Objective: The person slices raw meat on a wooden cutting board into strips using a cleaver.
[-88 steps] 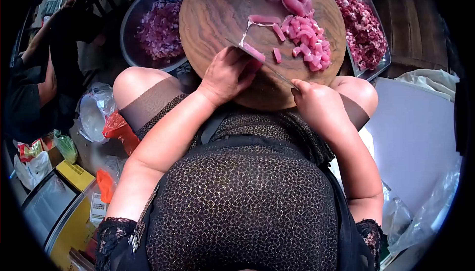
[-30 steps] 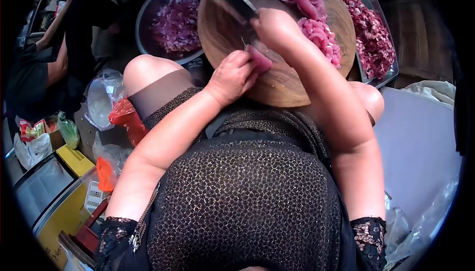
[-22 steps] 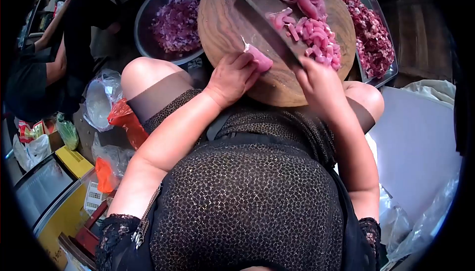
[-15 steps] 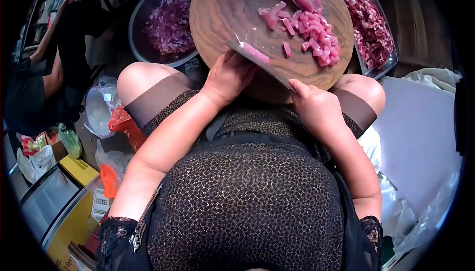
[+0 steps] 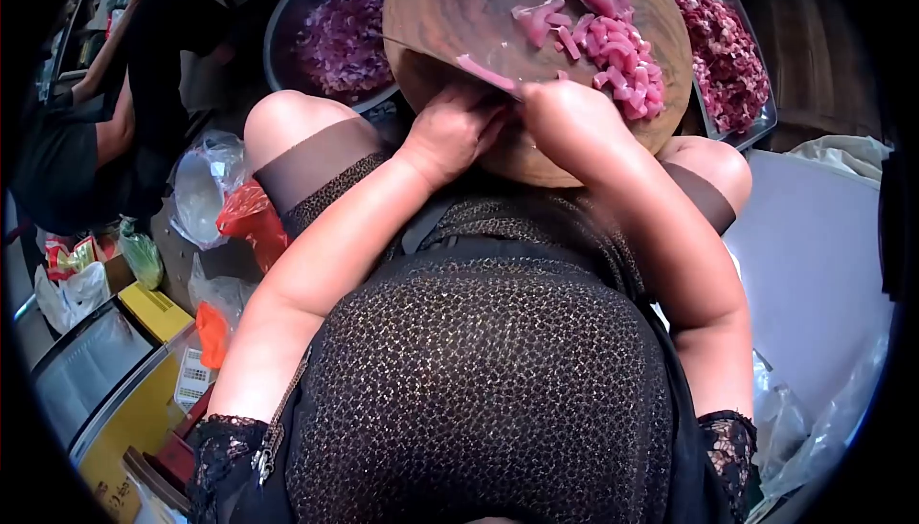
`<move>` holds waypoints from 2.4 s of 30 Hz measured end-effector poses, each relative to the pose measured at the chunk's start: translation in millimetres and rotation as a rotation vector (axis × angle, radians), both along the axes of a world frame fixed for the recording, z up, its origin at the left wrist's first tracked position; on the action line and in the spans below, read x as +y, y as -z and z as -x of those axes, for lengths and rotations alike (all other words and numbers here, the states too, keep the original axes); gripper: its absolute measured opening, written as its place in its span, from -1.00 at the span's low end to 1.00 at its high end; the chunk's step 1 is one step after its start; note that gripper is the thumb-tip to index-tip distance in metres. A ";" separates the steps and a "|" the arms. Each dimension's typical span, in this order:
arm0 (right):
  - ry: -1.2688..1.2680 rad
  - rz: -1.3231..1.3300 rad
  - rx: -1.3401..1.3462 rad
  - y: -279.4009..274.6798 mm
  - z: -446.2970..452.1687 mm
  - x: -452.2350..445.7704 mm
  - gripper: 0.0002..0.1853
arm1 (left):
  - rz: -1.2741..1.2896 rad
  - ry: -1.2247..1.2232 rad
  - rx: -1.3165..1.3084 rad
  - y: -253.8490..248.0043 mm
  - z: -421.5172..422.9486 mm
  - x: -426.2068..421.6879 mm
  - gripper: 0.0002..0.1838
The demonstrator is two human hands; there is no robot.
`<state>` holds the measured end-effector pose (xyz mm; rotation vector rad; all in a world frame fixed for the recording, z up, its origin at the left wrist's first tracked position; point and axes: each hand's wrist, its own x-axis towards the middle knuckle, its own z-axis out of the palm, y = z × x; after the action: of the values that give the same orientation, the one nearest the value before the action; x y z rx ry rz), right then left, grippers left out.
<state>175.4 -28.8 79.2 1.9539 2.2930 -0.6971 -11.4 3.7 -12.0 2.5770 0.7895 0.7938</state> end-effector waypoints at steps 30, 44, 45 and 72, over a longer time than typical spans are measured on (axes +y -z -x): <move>-0.056 -0.054 0.068 2.8 -11.1 -7.7 -0.72 | 0.059 -0.020 0.225 -24.5 10.1 -27.9 -0.40; 0.132 -0.058 0.051 -24.0 -21.8 -81.7 -0.76 | -0.004 -0.010 -0.026 -7.0 9.1 -10.6 -0.74; 0.121 0.041 0.015 -25.3 -21.4 -79.1 -0.75 | -0.044 -0.027 -0.053 -7.6 7.5 -11.5 -0.71; 0.153 -0.074 0.262 -21.5 -15.5 -65.3 -0.72 | 0.059 -0.132 -0.055 -14.5 33.5 -12.4 -0.81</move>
<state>190.9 -94.1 100.7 2.2097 2.3581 -0.9468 -44.9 -8.7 2.5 2.4612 0.9593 0.8628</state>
